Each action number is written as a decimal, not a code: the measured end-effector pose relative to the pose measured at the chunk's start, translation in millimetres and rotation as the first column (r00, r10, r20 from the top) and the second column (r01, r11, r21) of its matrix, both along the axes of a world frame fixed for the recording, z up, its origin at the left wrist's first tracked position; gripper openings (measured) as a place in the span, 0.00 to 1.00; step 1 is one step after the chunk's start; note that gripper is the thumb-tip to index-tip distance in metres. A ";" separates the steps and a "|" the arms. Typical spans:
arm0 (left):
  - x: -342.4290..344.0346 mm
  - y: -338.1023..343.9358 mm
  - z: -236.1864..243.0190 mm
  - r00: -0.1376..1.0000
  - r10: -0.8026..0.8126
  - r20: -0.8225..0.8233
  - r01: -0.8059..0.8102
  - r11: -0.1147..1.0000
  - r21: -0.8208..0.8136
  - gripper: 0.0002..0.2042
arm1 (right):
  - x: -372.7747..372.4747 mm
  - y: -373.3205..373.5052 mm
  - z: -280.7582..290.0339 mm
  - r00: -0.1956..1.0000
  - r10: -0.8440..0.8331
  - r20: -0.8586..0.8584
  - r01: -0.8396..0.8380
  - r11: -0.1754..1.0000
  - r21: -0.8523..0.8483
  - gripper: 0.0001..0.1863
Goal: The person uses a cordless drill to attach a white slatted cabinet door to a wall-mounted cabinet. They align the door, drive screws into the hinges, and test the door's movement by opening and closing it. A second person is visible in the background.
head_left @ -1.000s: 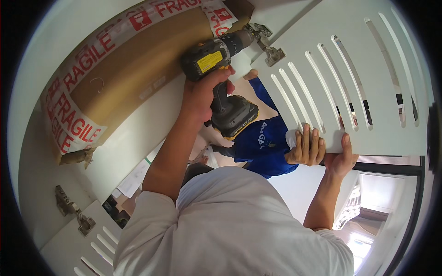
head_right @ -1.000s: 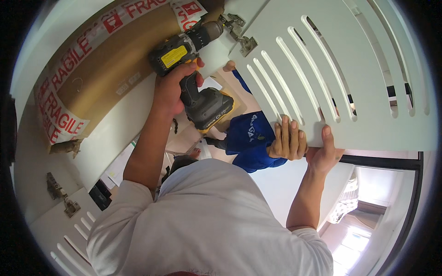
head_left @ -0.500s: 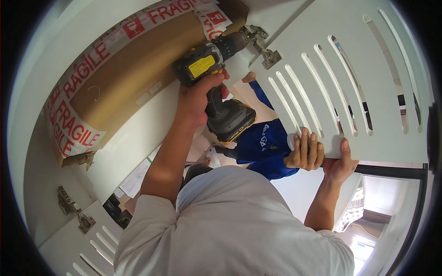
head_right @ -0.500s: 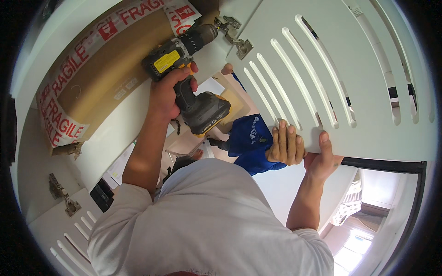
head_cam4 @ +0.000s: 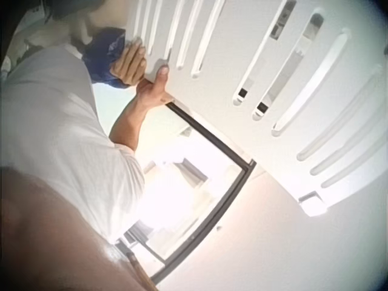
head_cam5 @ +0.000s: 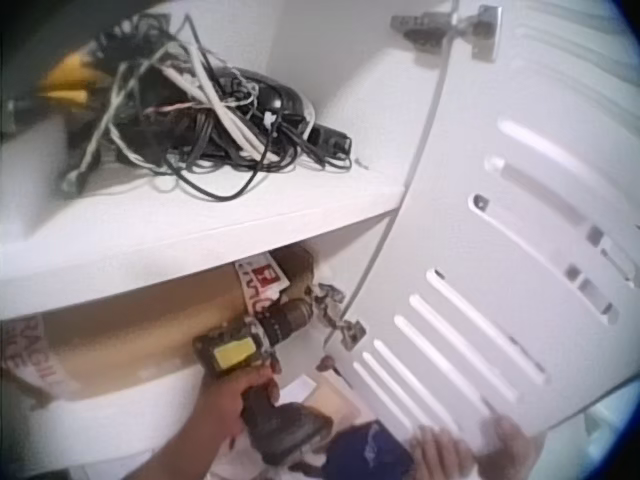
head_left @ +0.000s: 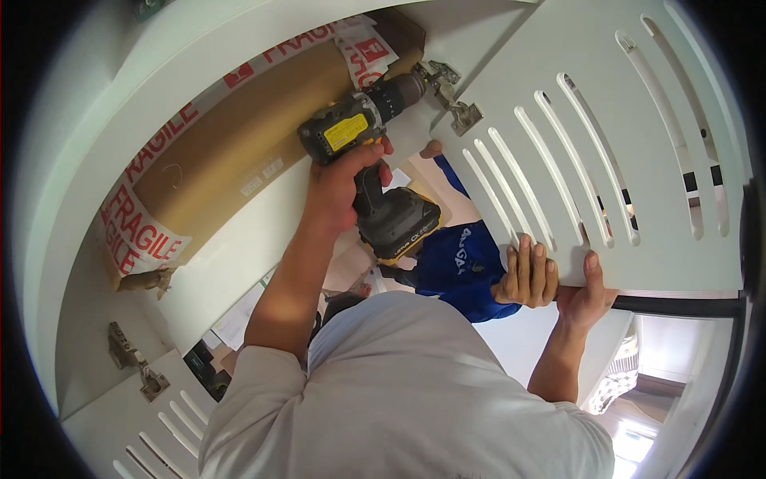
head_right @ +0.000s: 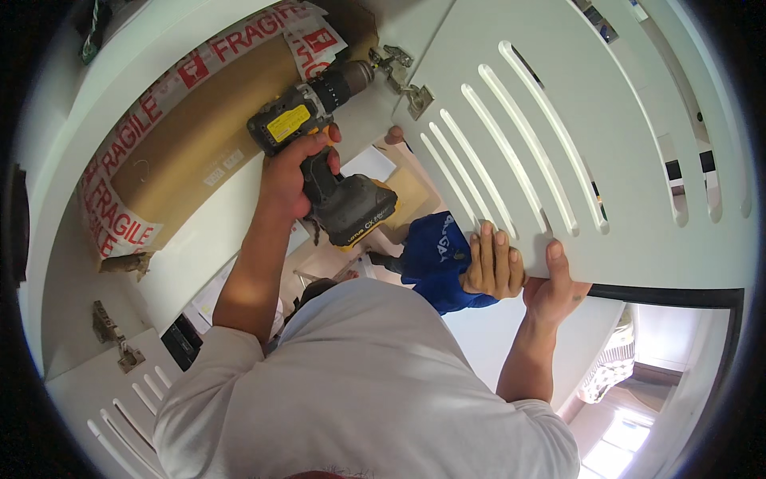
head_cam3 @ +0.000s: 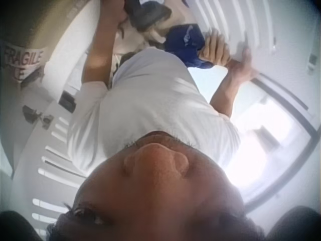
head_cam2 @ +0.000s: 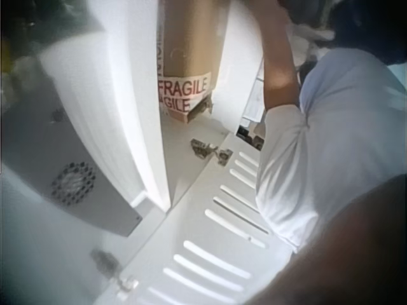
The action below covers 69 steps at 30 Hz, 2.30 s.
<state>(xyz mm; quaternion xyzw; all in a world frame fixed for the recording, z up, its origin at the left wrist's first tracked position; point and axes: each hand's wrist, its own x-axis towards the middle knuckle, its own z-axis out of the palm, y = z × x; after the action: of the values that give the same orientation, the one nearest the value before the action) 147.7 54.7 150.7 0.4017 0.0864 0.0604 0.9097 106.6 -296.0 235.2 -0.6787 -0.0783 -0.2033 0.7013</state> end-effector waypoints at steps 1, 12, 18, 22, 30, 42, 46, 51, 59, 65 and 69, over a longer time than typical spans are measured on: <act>-0.2 0.0 0.3 1.000 0.004 -0.025 -0.003 1.000 0.009 0.15 | -0.2 0.5 0.1 1.000 0.004 -0.009 -0.004 1.000 0.028 0.30; -1.3 0.9 6.6 1.000 0.000 0.001 0.000 0.999 0.041 0.14 | -3.6 -2.3 -3.2 1.000 0.002 -0.022 -0.002 1.000 0.016 0.30; -1.2 -3.4 10.7 1.000 0.018 0.018 -0.018 0.999 0.032 0.12 | -3.3 -4.7 -5.5 1.000 -0.006 -0.018 0.006 1.000 0.022 0.29; 0.4 -0.5 11.4 0.999 0.003 0.041 -0.004 1.000 0.031 0.11 | -3.6 -1.9 -5.3 1.000 -0.030 0.002 0.030 0.999 0.033 0.28; 1.0 -1.9 9.0 1.000 0.016 0.005 -0.016 0.999 0.046 0.12 | -4.5 -2.3 -5.4 0.997 -0.061 -0.038 0.062 0.998 0.027 0.26; 4.3 -1.2 3.0 0.999 -0.003 0.049 0.001 0.999 0.041 0.13 | -3.1 -5.1 -6.7 0.998 -0.065 -0.013 0.065 0.998 -0.016 0.25; 5.2 -3.1 2.9 0.999 0.006 0.046 -0.008 0.999 0.050 0.12 | -2.5 -2.7 -5.2 0.997 -0.074 -0.022 0.075 0.997 0.023 0.25; 7.8 -1.5 -1.1 0.997 -0.017 0.071 0.010 0.996 0.094 0.12 | -4.3 2.9 -1.0 0.995 -0.078 -0.059 0.082 0.995 0.057 0.28; 6.5 -2.3 3.5 0.999 -0.012 0.049 0.007 0.995 0.102 0.15 | -4.8 10.9 4.0 0.994 -0.087 -0.069 0.095 0.987 0.128 0.30; 7.1 -0.1 3.3 0.999 -0.017 0.042 0.012 0.995 0.099 0.14 | -6.3 14.8 6.9 0.994 -0.088 -0.062 0.096 0.987 0.129 0.29; 7.8 -1.4 1.3 0.999 0.004 0.043 -0.008 0.996 0.090 0.13 | -5.6 15.7 9.3 0.995 -0.082 -0.053 0.086 0.992 0.093 0.26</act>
<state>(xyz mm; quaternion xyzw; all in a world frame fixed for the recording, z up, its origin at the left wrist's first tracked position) 155.4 53.2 151.9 0.4409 0.0655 0.0755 0.8920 101.0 -280.3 244.5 -0.6522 -0.0226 -0.2192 0.7253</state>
